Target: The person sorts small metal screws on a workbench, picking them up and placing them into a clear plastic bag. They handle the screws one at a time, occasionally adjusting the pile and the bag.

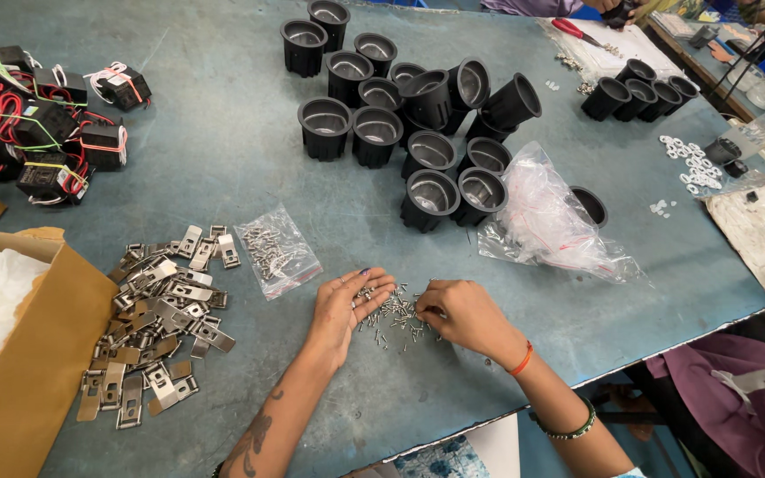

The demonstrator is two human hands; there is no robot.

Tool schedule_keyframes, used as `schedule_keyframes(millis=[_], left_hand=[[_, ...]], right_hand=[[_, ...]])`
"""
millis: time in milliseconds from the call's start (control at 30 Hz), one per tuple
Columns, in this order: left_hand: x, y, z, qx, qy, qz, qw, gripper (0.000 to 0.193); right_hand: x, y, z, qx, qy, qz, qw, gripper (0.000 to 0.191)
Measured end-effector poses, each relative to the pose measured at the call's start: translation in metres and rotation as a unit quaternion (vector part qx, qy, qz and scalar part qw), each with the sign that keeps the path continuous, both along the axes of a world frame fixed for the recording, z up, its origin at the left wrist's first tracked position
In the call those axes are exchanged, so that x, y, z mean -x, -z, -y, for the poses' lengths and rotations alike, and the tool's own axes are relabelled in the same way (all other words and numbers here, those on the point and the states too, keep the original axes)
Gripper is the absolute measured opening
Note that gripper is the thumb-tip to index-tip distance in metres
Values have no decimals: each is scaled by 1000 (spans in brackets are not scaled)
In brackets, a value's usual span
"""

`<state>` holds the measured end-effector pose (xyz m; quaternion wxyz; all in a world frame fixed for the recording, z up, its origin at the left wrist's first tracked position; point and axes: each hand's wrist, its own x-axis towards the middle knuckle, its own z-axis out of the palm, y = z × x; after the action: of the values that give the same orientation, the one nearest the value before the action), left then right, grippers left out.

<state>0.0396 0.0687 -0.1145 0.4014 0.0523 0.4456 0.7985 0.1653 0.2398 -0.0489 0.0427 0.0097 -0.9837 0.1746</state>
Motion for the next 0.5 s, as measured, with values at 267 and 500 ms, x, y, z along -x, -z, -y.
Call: schedule_keyframes(millis=[267,500], left_hand=[[-1,4,-1,0,3,2,1000,36],[1,7,-3,1,-1,-2,1000,36]], right_hand=[[-2,6,3,-38,-40,-29,998,9],[8,9,-9,13,-65,32,997,12]])
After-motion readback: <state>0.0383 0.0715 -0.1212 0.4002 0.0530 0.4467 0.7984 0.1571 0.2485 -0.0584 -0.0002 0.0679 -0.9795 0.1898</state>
